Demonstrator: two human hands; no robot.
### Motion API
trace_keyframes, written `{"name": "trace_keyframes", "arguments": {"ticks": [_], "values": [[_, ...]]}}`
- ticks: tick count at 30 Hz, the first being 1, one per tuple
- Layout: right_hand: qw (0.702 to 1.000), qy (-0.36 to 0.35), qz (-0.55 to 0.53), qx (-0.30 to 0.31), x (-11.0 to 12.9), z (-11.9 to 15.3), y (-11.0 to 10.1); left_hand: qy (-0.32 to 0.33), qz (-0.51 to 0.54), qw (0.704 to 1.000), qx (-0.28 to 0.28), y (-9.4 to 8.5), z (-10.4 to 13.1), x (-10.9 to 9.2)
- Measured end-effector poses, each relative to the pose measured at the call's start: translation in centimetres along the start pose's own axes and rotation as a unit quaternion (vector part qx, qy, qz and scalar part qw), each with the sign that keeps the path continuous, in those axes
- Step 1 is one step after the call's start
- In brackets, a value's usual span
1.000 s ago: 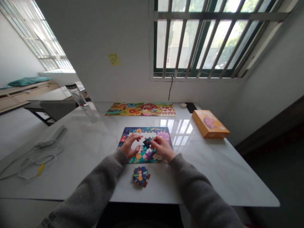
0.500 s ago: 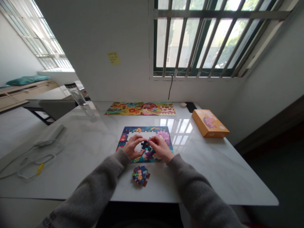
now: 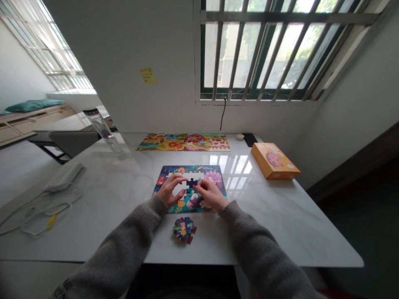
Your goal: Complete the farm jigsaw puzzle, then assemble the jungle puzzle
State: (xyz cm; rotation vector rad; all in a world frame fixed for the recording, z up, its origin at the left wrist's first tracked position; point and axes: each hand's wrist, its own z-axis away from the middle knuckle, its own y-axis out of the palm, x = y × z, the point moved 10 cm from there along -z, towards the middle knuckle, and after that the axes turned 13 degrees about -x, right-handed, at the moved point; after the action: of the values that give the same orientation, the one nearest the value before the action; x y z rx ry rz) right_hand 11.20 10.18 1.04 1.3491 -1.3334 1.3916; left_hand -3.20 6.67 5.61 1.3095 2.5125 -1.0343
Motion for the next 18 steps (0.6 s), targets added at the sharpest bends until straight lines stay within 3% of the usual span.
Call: {"name": "trace_keyframes", "arguments": {"ticks": [7,13,15,18], "values": [[0.999,-0.032,0.016,-0.007,0.9,-0.2,-0.4,0.02,-0.02,1.0,0.012,0.4,0.1,0.0],[0.968,-0.143,0.108,-0.173,3.8,-0.9,-6.7,0.007,-0.018,1.0,0.016,0.4,0.1,0.7],[0.957,-0.182,0.146,-0.173,4.6,-0.7,-7.1,0.006,-0.019,1.0,0.018,0.4,0.1,0.7],[0.939,-0.257,0.19,-0.123,5.7,0.2,-5.5,0.012,-0.024,0.999,0.023,0.6,0.1,0.7]]}}
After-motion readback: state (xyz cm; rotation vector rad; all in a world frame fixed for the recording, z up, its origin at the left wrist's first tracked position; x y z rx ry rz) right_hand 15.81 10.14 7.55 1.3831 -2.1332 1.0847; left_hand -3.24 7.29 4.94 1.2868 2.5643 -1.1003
